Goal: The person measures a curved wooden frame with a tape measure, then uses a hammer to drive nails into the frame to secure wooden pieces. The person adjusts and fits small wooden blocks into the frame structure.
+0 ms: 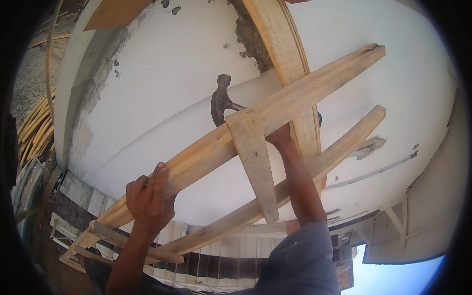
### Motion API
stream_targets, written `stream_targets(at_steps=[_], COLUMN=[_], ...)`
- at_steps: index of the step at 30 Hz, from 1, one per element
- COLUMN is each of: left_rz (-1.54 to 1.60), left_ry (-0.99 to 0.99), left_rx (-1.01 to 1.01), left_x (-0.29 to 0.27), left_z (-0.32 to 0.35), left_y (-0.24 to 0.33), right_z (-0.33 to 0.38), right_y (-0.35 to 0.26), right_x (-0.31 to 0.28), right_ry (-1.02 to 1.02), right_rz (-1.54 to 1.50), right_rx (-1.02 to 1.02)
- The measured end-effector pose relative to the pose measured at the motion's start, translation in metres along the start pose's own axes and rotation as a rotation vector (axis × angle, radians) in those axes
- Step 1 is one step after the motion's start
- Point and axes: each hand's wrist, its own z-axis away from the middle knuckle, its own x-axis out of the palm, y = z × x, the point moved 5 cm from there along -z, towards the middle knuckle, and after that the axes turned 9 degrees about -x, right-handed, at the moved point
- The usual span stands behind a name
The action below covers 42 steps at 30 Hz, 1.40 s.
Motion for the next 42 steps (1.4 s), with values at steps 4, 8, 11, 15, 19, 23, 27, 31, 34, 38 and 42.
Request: stream_targets(at_steps=[4, 8, 11, 15, 19, 23, 27, 31, 34, 38, 42], left_rz=[-0.012, -0.004, -0.002, -0.003, 0.039, 0.027, 0.018, 0.058, 0.001, 0.021, 0.04], left_ry=[-0.004, 0.001, -0.026, -0.005, -0.027, -0.059, -0.033, -0.012, -0.046, -0.06, -0.064], left_rx=[0.016, 0.015, 0.027, 0.015, 0.018, 0.022, 0.021, 0.028, 0.014, -0.004, -0.005], left_x=[-0.001, 0.0, -0.001, -0.001, 0.0, -0.002, 0.0, 0.0, 0.0, 0.0, -0.001], left_z=[-0.001, -0.001, -0.001, 0.0, -0.002, -0.003, -0.002, -0.002, 0.0, 0.0, -0.001], left_y=[0.0, -0.001, -0.002, -0.002, -0.002, -0.003, -0.002, -0.002, -0.002, 0.0, 0.0], right_z=[-0.01, -0.008, 0.002, 0.003, -0.006, -0.008, -0.009, -0.012, -0.016, -0.011, -0.017], right_y=[0.02, 0.035, 0.042, 0.037, -0.003, 0.01, -0.01, -0.004, 0.006, -0.019, -0.024], right_x=[-0.002, 0.002, 0.008, 0.004, 0.006, 0.006, 0.013, 0.022, 0.021, 0.027, 0.038], right_ry=[0.051, 0.073, 0.124, 0.205, 0.033, 0.034, 0.069, -0.014, -0.018, 0.137, -0.025], right_rz=[0.076, 0.284, 0.087, -0.168, 0.786, -0.108, 0.405, 0.664, 0.455, 0.953, 0.527], right_rx=[0.03, 0.015, 0.067, 0.045, -0.429, 0.186, -0.141, -0.119, 0.027, -0.334, -0.062])
